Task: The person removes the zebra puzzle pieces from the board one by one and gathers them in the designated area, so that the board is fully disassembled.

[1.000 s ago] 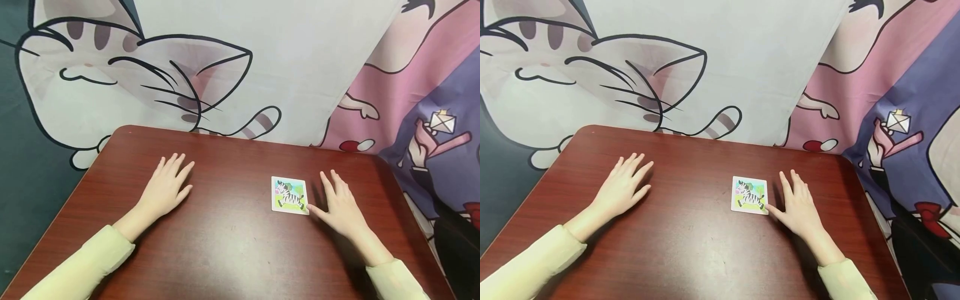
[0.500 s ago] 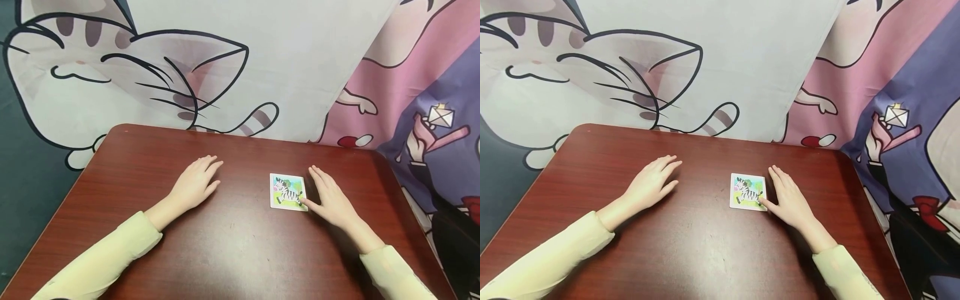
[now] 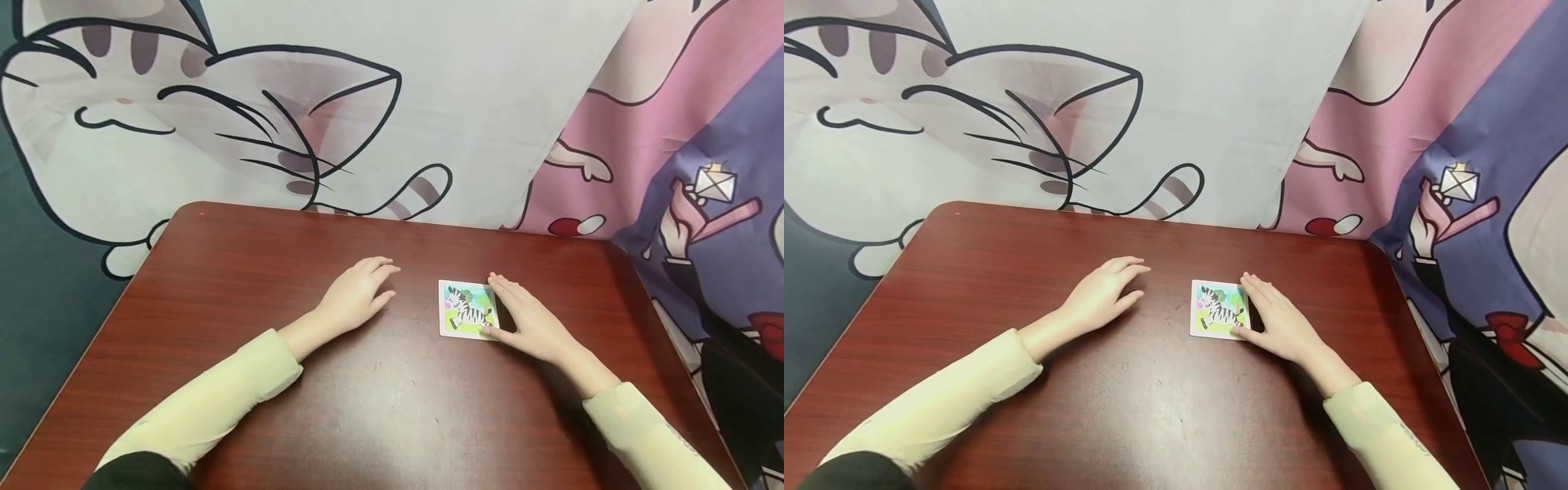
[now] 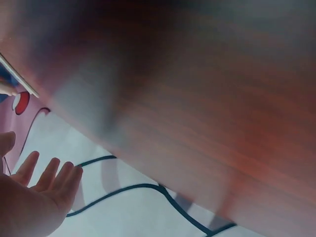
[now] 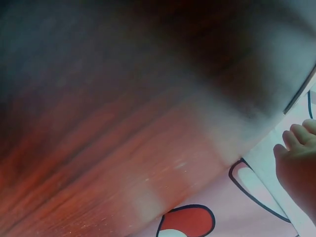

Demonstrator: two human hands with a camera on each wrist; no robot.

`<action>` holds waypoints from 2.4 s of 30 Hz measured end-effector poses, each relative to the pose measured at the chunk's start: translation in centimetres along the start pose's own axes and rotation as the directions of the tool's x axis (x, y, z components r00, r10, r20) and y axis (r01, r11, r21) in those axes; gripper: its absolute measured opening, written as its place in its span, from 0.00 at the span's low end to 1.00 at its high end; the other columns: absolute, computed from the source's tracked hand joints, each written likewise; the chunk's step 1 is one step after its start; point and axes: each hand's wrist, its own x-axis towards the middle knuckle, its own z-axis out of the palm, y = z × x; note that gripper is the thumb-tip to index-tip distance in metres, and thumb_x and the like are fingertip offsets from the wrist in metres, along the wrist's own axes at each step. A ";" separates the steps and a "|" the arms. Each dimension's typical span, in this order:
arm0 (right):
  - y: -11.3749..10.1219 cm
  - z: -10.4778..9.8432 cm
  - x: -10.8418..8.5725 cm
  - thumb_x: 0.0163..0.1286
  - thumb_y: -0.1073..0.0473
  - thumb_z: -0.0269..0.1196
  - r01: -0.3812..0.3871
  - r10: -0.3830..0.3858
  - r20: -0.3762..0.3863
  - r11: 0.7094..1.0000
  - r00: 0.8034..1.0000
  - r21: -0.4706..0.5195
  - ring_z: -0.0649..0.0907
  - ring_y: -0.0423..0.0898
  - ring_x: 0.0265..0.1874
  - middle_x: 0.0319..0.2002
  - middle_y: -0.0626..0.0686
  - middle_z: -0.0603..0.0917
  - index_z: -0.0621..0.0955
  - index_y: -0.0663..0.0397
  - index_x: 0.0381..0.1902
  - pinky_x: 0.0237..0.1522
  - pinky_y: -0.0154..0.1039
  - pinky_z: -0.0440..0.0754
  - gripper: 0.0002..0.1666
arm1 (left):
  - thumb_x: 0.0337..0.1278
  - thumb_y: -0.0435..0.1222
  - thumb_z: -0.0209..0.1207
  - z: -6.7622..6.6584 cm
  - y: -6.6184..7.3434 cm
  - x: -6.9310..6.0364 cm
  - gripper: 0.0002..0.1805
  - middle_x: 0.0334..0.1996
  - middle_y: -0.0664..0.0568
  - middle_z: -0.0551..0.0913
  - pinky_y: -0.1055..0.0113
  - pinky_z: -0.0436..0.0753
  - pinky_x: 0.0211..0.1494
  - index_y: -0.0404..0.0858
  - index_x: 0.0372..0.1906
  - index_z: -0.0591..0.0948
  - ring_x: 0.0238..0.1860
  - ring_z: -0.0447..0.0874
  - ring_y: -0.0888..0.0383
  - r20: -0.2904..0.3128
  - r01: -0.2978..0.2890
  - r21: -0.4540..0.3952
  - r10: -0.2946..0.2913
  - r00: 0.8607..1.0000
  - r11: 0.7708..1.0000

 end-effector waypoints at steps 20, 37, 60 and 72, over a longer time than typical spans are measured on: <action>0.6 0.3 0.3 0.61 0.43 0.78 0.066 -0.066 0.052 0.998 0.996 0.007 0.65 0.64 0.81 0.82 0.64 0.63 0.61 0.65 0.82 0.82 0.62 0.59 0.62 | 0.70 0.35 0.67 2.4 3.4 5.5 0.19 0.63 0.48 0.85 0.56 0.77 0.75 0.39 0.63 0.83 0.69 0.81 0.51 0.105 0.000 -0.228 0.025 0.994 0.974; 0.7 0.3 0.1 0.64 0.37 0.76 0.069 -0.065 0.065 0.996 0.996 -0.061 0.66 0.61 0.81 0.83 0.61 0.64 0.63 0.60 0.82 0.81 0.58 0.63 0.60 | 0.67 0.32 0.68 4.6 4.5 9.2 0.12 0.51 0.50 0.90 0.61 0.84 0.62 0.40 0.53 0.87 0.53 0.87 0.55 0.190 -0.013 -0.237 0.059 0.980 0.971; 0.9 0.3 0.1 0.63 0.36 0.76 0.061 -0.058 0.071 0.997 0.996 -0.043 0.66 0.60 0.82 0.83 0.60 0.63 0.63 0.58 0.83 0.83 0.55 0.61 0.61 | 0.67 0.39 0.71 5.6 5.1 10.1 0.16 0.57 0.52 0.88 0.61 0.79 0.70 0.43 0.57 0.88 0.62 0.83 0.55 0.284 -0.051 -0.073 0.070 0.956 0.996; 0.9 0.3 0.2 0.63 0.37 0.77 0.059 -0.055 0.084 0.997 0.995 -0.043 0.65 0.60 0.82 0.83 0.60 0.63 0.63 0.58 0.83 0.82 0.56 0.61 0.61 | 0.66 0.36 0.71 5.5 5.1 10.1 0.17 0.56 0.50 0.88 0.60 0.80 0.69 0.40 0.58 0.88 0.60 0.84 0.55 0.285 -0.015 -0.150 0.058 0.957 0.989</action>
